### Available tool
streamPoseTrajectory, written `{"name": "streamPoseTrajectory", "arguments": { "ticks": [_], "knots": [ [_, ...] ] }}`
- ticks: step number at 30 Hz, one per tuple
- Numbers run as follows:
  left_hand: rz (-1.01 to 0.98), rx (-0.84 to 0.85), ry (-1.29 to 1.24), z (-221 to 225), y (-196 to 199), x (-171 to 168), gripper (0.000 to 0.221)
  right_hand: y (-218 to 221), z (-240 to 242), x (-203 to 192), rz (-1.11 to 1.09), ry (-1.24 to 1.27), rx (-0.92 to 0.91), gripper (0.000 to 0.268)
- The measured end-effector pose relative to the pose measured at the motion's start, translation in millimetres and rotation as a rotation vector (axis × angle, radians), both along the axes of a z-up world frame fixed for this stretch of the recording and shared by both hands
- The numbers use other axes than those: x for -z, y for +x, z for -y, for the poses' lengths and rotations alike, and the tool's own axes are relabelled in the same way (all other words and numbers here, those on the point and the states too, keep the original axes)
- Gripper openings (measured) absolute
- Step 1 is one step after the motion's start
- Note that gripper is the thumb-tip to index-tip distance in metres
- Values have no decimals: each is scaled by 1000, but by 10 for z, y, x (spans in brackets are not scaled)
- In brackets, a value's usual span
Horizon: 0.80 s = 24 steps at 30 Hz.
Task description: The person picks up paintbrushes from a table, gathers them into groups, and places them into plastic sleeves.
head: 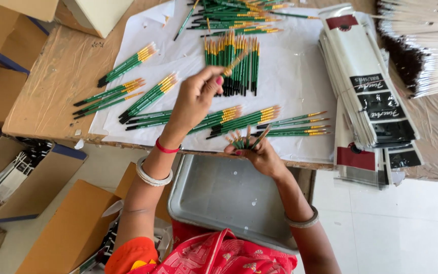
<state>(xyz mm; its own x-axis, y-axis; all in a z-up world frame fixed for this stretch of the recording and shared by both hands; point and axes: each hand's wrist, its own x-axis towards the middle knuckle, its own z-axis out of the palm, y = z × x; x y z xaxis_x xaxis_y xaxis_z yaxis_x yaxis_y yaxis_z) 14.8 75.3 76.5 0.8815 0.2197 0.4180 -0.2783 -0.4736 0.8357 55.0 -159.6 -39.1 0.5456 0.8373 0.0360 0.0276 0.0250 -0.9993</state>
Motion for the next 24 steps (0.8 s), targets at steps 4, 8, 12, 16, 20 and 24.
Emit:
{"name": "streamPoseTrajectory", "arguments": {
  "ticks": [4,8,12,16,20,24],
  "knots": [
    [-271,135,240,-30,308,152,28,-17,-5,61,77,21,-21,29],
    [-352,275,472,-185,796,407,23,-11,-16,32,15,36,-36,29],
    [-463,202,737,-169,1347,145,19,-4,-7,2,-14,-13,-53,30],
    [31,-85,994,-446,2007,-112,27,-22,-29,-103,-20,48,-36,27],
    [228,34,756,-217,1903,-447,19,-3,-27,-166,-111,39,-6,28],
    [-77,400,32,23,1395,-279,35,39,-82,-140,-207,66,31,19]
  ]
}}
